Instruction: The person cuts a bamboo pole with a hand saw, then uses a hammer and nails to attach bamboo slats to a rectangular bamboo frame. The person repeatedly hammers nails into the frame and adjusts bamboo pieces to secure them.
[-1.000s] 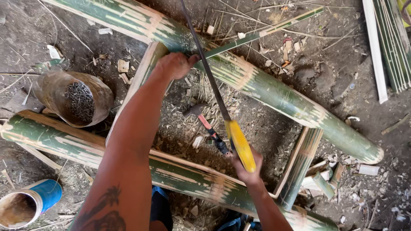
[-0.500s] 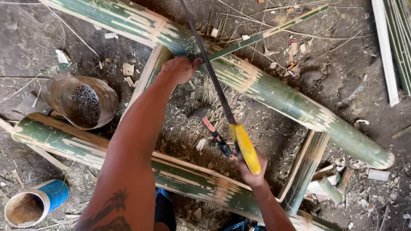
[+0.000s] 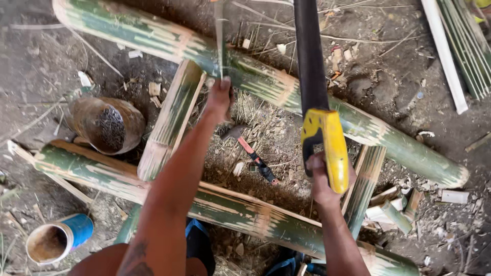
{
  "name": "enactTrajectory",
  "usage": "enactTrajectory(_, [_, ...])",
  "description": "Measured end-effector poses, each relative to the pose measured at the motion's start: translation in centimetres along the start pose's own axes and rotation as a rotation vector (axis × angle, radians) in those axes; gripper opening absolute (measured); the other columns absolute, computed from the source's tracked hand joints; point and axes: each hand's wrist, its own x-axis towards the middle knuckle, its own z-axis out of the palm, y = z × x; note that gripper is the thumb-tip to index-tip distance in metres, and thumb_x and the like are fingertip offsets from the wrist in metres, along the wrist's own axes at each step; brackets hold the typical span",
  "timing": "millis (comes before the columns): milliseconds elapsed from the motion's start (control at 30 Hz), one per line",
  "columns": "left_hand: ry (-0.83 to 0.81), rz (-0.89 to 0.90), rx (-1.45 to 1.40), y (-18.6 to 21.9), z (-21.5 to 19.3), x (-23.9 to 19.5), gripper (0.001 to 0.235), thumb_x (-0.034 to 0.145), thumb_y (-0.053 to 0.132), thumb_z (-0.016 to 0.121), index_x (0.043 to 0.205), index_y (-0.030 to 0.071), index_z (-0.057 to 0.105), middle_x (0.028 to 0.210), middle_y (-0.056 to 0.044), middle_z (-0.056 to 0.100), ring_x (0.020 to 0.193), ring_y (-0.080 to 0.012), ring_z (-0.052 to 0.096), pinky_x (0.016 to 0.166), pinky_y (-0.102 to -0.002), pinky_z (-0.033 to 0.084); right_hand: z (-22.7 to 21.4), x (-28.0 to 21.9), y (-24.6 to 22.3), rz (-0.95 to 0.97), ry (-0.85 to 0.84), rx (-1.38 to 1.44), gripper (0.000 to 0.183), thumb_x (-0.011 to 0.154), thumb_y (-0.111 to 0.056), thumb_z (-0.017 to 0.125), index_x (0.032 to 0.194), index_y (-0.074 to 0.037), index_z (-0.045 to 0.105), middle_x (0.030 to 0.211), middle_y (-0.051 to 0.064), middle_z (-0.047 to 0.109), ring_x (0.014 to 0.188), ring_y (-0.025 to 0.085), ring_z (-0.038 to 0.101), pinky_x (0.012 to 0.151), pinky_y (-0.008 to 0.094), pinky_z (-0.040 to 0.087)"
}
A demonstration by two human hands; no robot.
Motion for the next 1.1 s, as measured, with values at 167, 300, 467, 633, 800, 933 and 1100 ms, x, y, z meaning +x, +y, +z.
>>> enactTrajectory(167, [-0.038,0.164,-0.583,-1.7,5.6,-0.4,0.024,0.095,0.008,0.071,0.118,0.005,0.064,0.107,-0.011,0.069,0.084,-0.0125,0.071,0.073,-0.024,0.065,-0.3,-3.0,1.4,0.205,0.002,-0.173,0.007,0.09,-0.007,0.063,0.094,-0.004,0.068,0.08,0.003,0.068,0.068,0.012,0.067,0.062,0.028,0.056])
enactTrajectory(300, [0.32,0.081,-0.851,-1.9,8.9,0.0,0.022,0.092,0.008,0.07,0.112,0.004,0.063,0.108,-0.013,0.07,0.088,-0.0179,0.073,0.071,-0.025,0.064,0.8,-5.8,2.8,0.317,0.012,-0.08,0.012,0.088,-0.005,0.067,0.098,0.002,0.066,0.086,0.007,0.067,0.073,0.017,0.066,0.068,0.03,0.055])
enactTrajectory(467, [0.371,0.052,-0.863,-2.0,9.6,-0.1,0.018,0.095,0.01,0.064,0.112,0.003,0.066,0.113,-0.015,0.071,0.091,-0.0182,0.078,0.077,-0.024,0.063,2.4,-6.7,5.1,0.387,-0.084,-0.175,0.011,0.087,-0.005,0.068,0.096,0.001,0.066,0.082,0.007,0.064,0.066,0.016,0.066,0.059,0.028,0.053])
enactTrajectory(633, [0.114,0.05,0.123,-1.4,7.3,-2.3,0.023,0.105,0.03,0.054,0.114,0.009,0.058,0.098,-0.016,0.07,0.07,-0.0173,0.065,0.054,-0.03,0.056,3.0,-7.2,6.6,0.228,-0.137,-0.077,0.006,0.089,-0.001,0.067,0.094,-0.002,0.066,0.081,0.008,0.062,0.066,0.018,0.061,0.06,0.033,0.049])
enactTrajectory(800, [0.505,1.008,1.211,1.6,5.8,-0.8,0.034,0.099,0.047,0.059,0.1,0.013,0.065,0.092,-0.003,0.063,0.076,-0.0164,0.064,0.061,-0.036,0.057,3.3,-7.5,6.5,0.294,-0.187,-0.081,0.006,0.084,0.0,0.065,0.089,-0.003,0.064,0.078,0.006,0.061,0.061,0.016,0.062,0.054,0.032,0.051])
enactTrajectory(933, [0.238,0.556,1.158,3.1,5.4,0.8,0.054,0.097,0.06,0.064,0.108,0.007,0.062,0.097,-0.007,0.06,0.073,-0.0208,0.063,0.057,-0.039,0.056,3.4,-6.7,6.2,0.3,-0.188,-0.093,0.006,0.084,0.001,0.066,0.089,-0.002,0.065,0.078,0.006,0.061,0.062,0.015,0.061,0.056,0.031,0.051])
enactTrajectory(1100, [0.275,0.535,1.14,2.9,5.8,0.1,0.048,0.094,0.061,0.068,0.11,0.016,0.066,0.104,-0.007,0.061,0.088,-0.0205,0.058,0.069,-0.04,0.049,1.8,-6.1,3.4,0.491,-0.186,-0.043,0.01,0.086,-0.001,0.067,0.096,0.001,0.067,0.08,0.006,0.066,0.065,0.012,0.064,0.057,0.029,0.053])
